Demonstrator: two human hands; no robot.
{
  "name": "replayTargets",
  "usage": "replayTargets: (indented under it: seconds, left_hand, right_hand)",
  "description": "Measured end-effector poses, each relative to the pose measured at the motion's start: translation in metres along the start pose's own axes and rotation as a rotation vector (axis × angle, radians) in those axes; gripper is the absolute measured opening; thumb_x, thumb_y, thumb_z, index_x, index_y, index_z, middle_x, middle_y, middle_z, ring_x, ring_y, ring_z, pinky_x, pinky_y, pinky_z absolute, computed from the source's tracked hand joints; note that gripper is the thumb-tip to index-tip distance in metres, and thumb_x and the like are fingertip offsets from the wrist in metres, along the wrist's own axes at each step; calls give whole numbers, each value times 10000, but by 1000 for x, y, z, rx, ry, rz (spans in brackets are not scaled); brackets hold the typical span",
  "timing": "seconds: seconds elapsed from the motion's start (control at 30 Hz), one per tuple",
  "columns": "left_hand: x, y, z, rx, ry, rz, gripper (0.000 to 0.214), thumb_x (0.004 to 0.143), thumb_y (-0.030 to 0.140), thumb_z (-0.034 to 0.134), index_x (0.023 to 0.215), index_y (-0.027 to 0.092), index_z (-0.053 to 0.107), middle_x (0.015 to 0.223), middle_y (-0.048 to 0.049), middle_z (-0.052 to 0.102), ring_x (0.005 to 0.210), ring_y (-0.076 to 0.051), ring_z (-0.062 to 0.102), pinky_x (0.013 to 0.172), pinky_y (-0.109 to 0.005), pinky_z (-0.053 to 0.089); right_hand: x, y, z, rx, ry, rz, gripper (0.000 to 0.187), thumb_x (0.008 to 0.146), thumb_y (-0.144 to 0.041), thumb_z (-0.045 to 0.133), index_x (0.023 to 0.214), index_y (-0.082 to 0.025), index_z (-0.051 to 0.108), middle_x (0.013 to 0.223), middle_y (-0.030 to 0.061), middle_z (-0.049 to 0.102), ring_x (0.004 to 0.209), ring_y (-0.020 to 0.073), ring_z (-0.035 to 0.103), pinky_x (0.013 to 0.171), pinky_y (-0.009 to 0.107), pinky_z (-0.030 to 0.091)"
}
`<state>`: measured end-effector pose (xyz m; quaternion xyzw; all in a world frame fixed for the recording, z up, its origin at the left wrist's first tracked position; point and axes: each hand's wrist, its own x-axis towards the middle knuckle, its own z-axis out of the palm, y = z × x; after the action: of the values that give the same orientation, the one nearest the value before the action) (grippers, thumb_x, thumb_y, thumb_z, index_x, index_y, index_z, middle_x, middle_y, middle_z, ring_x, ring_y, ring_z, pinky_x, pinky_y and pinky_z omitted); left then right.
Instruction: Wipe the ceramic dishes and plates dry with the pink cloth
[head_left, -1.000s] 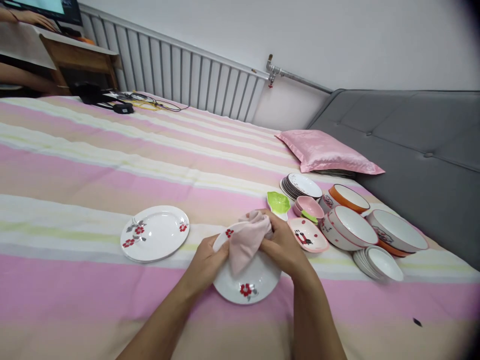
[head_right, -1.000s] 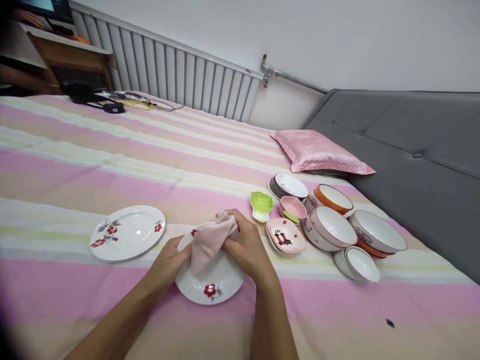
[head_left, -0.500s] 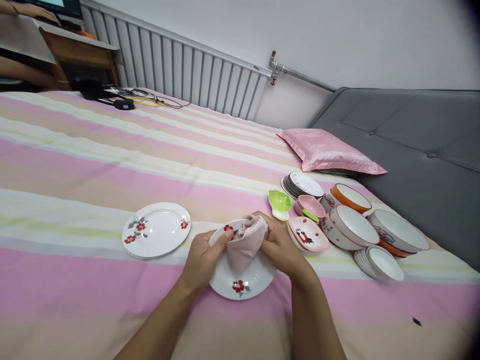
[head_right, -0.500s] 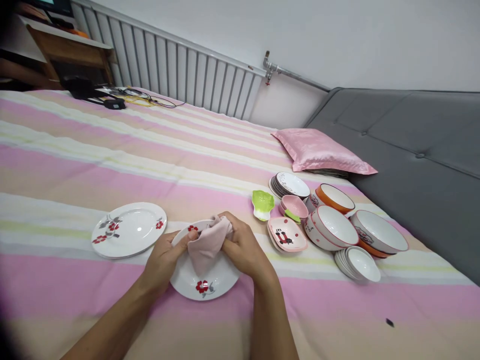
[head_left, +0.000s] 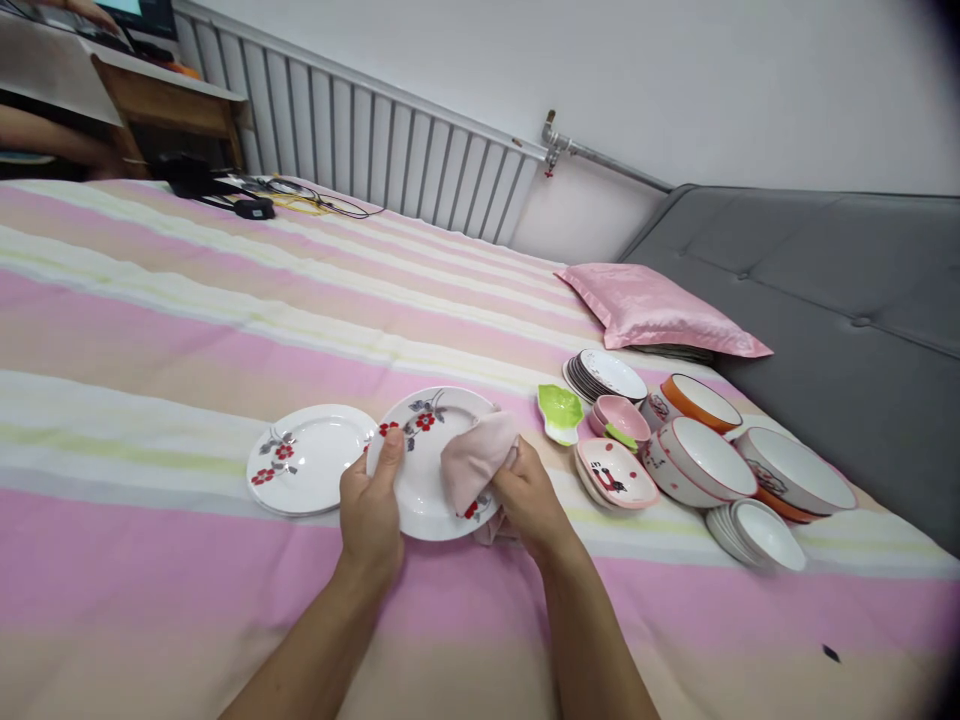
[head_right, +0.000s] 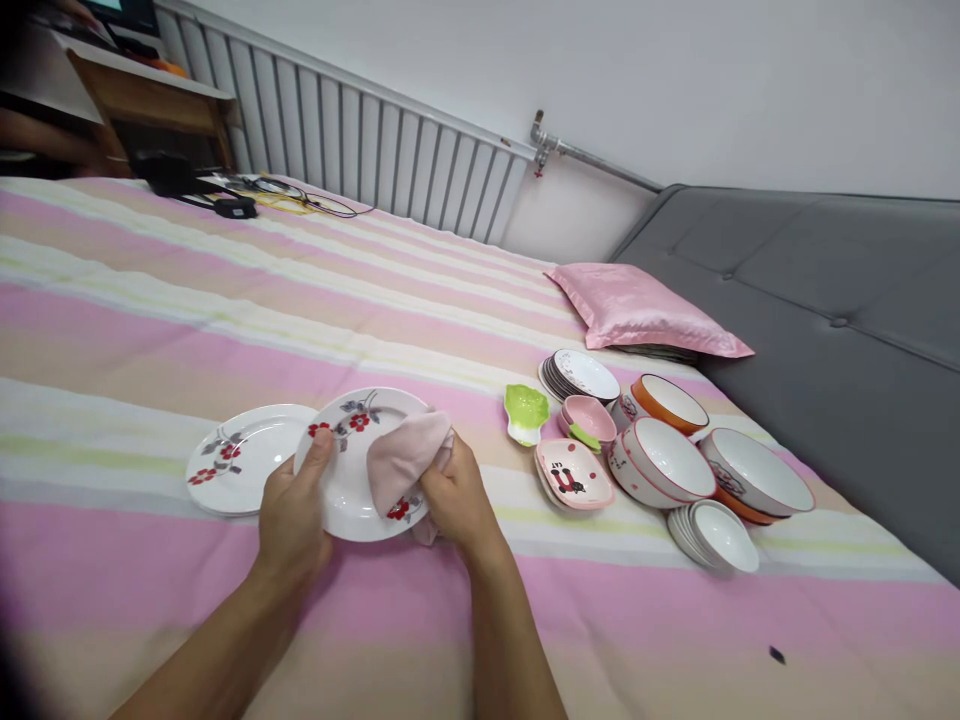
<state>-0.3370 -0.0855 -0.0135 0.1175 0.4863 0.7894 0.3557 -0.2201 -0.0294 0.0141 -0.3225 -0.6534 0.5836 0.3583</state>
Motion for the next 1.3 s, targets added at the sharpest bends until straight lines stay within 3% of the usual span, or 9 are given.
replayTargets:
  seconds: [0.17,0.23,0.3,0.37,0.47,0.6,0.8,1.0,1.3]
  left_hand:
    - [1,1,0,53,52,9,464,688,472,647,1018,147,642,854,-71,700,780,-218,650,735,-343,513]
    - [1,1,0,78,54,18,472,688,481,642,1024,149,642,867,-73,699,786,-220,647,730,-340,511]
    - [0,0,0,119,34,24,481,688,483,641,1034,149,641,862,-69,701,787,-219,644,719,-326,506]
    - [-1,0,-1,164,-22,28,474,695,478,637,1039,151,642,849,-64,703,785,-217,641,689,-303,501]
    - [-4,0,-2,214,-152,4,440,711,478,622,994,144,663,819,-66,703,761,-216,634,621,-276,488]
    - [-5,1,-5,289,-289,-51,420,722,497,600,889,122,685,720,-69,689,672,-203,618,583,-274,475]
    - [-6,3,-6,326,-372,-62,359,721,485,606,774,135,668,641,-38,653,592,-170,584,535,-251,455]
    - [-11,5,-2,225,-257,-59,383,682,468,650,792,103,690,632,-58,665,581,-171,592,508,-243,452]
    - [-2,1,0,-67,51,33,363,699,405,670,948,141,655,853,-57,691,853,-205,638,781,-322,499]
  right_hand:
    - [-4,-6,-12,132,-39,1,424,654,-276,494,1071,-203,513,848,23,624,730,181,582,602,257,486]
    - [-5,-6,-18,172,-81,-7,457,680,-314,422,1117,-198,496,838,31,604,724,186,574,602,263,475]
    - [-4,-5,-21,151,-39,-28,419,753,-366,378,1126,-213,491,827,22,586,718,177,563,614,258,463]
    - [-3,-4,-18,67,33,-53,334,808,-412,411,1069,-229,512,825,6,572,733,163,550,634,241,450]
    - [-2,-5,-12,-67,110,-122,273,785,-404,557,984,-219,528,830,-7,569,753,147,535,650,219,437]
    - [-2,-4,-11,-188,158,-209,233,791,-369,577,953,-203,551,779,-16,570,695,131,520,629,214,426]
    - [-3,-5,-20,-276,111,-211,187,775,-352,608,884,-202,582,713,-35,565,636,113,500,577,198,405]
    - [-2,-1,-14,-215,135,-179,215,767,-363,617,713,-176,526,620,-53,453,579,87,415,513,176,346]
    - [4,20,21,-1,315,-94,265,785,-433,578,799,-171,542,658,-35,497,617,110,473,565,217,405]
